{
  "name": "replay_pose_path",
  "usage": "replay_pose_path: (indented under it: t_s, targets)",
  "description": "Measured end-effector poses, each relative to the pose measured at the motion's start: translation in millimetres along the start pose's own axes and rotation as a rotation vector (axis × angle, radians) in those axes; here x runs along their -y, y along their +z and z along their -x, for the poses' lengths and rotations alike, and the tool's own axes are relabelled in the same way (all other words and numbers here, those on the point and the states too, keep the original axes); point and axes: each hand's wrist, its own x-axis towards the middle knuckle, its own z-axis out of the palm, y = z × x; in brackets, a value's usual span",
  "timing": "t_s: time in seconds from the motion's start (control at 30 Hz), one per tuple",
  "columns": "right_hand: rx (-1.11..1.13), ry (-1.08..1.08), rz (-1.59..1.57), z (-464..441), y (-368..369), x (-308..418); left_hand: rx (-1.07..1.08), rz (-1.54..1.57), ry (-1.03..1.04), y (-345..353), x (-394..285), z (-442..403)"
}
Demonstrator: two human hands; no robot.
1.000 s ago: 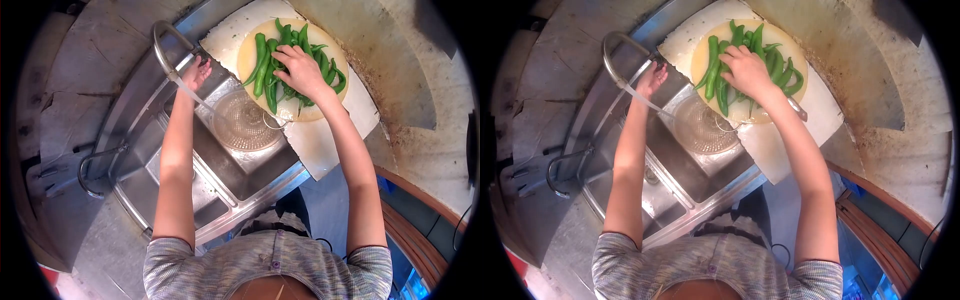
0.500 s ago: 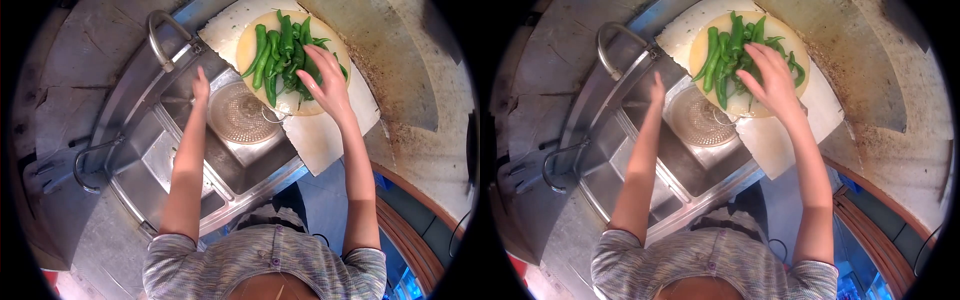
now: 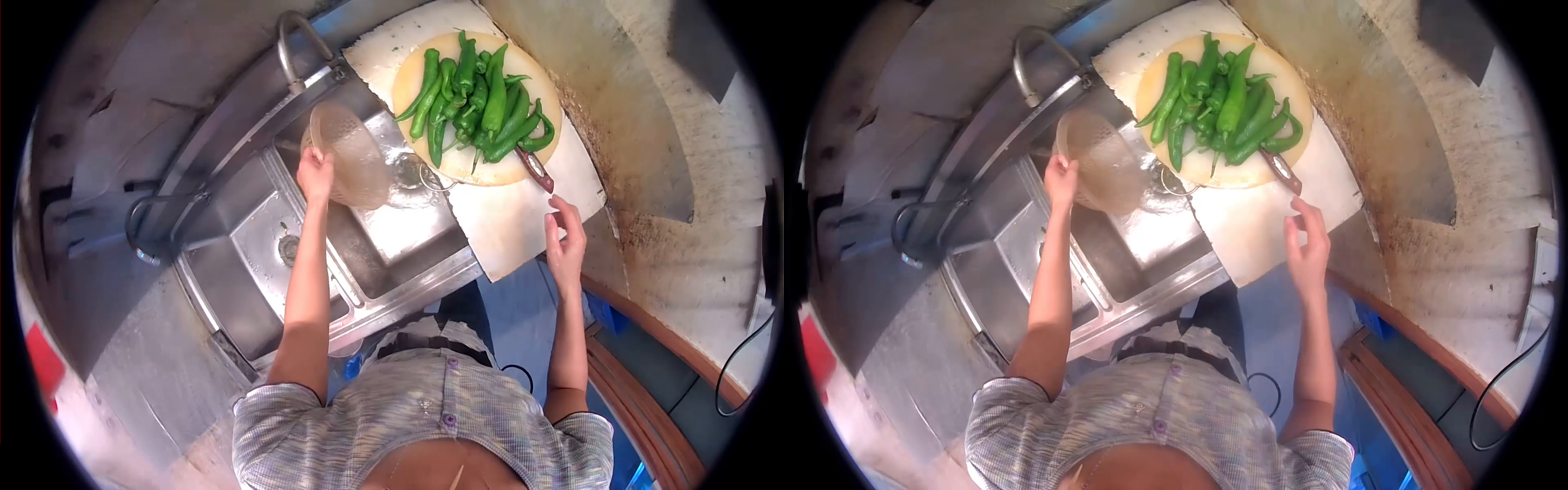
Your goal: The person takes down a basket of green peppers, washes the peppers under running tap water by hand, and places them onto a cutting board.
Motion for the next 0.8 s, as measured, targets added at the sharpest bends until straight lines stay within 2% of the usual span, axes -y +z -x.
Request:
replay_pose_path:
  t_s: [0.03, 0.07, 0.17, 0.27, 0.37, 0.4, 0.5, 0.6, 0.7, 0.73, 0.8]
  targets:
    - [0.012, 0.007, -0.040, 0.2, -0.6, 2.4, -0.055, -0.101, 0.036, -23.8, -36.6, 17.2]
    - [0.036, 0.032, -0.075, 0.5, -0.3, 7.6, -0.085, -0.072, 0.077, -41.7, -55.0, 28.6]
    - [0.122, -0.064, -0.141, -0.3, 1.6, 8.8, -0.237, -0.158, 0.305, -95.2, -99.6, 66.2]
    - [0.154, -0.180, -0.203, -8.1, 4.5, 12.5, -0.483, -0.326, 0.554, -137.9, -113.1, 102.6]
    - [0.184, -0.284, -0.255, -16.6, 8.0, 18.1, -0.568, -0.524, 0.946, -166.1, -117.6, 146.0]
    - [0.190, -0.327, -0.252, -19.3, 8.9, 20.8, -0.599, -0.560, 0.990, -172.6, -127.0, 164.6]
    - [0.261, -0.395, -0.260, -23.9, 13.1, 26.4, -0.541, -0.672, 0.870, -158.1, -94.7, 194.9]
    - [0.320, -0.510, -0.250, -27.3, 22.2, 27.0, -0.384, -0.849, 0.952, -145.1, -81.7, 201.8]
    - [0.354, -0.437, -0.340, -33.6, 28.8, 28.7, -0.653, -0.678, 0.874, -189.5, -101.2, 198.0]
    - [0.393, -0.355, -0.385, -35.7, 30.1, 32.7, -0.736, -0.697, 0.863, -201.1, -109.9, 198.7]
    - [0.390, -0.344, -0.365, -41.5, 39.8, 36.0, -0.735, -0.684, 0.927, -211.1, -112.5, 205.1]
